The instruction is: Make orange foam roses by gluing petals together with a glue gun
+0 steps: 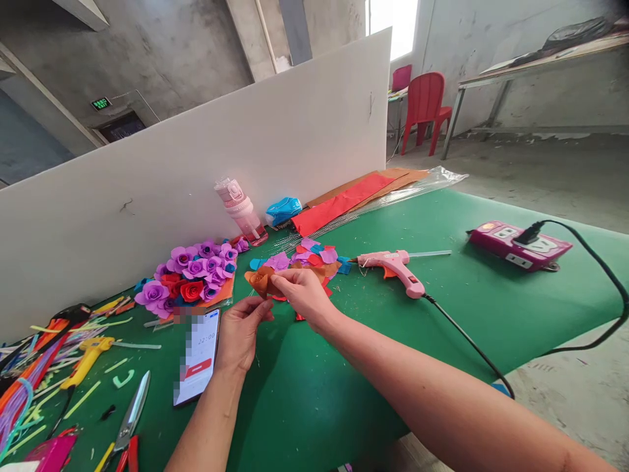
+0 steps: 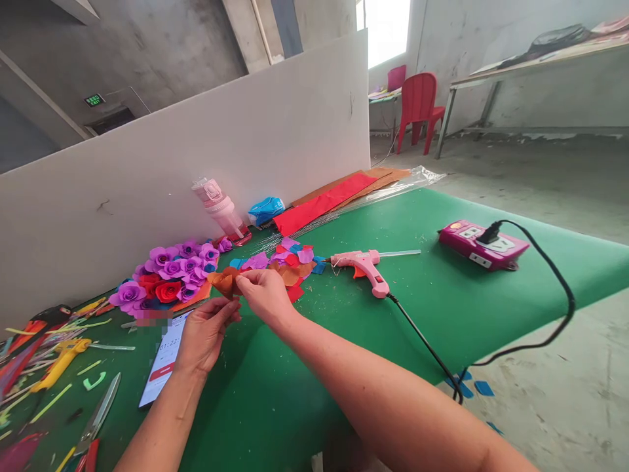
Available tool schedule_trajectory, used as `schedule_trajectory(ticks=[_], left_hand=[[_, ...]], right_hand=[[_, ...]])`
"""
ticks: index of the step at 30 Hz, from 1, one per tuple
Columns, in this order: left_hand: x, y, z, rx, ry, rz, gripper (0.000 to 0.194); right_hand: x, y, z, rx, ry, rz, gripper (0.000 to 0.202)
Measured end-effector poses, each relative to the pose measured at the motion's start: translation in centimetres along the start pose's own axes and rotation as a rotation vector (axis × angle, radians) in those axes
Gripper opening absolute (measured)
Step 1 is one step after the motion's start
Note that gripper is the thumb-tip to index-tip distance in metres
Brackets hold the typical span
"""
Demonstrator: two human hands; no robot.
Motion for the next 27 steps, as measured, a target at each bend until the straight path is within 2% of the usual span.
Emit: schedule_trajectory(ticks=[13,27], left_hand=[[0.0,0.9,-0.4,0.085,-0.012,0.098,0.021],[-0.7,1.4,-0.4,0.114,-0.005,0.067,0.023]], right_hand=[[-0.1,0.0,1.1,0.093,-0.055,-0.002,0.033],[-0.8,0.5,1.9,0.181,-0.074,-0.013,0.03]])
Point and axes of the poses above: each hand's wrist, its own x-axis towards the middle knuckle, its own z-axis out of the palm, y = z × x, the point moved 9 cm from there along x, towards the middle knuckle, and after that the axes turned 3 degrees about -y, right-handed, at the moved point
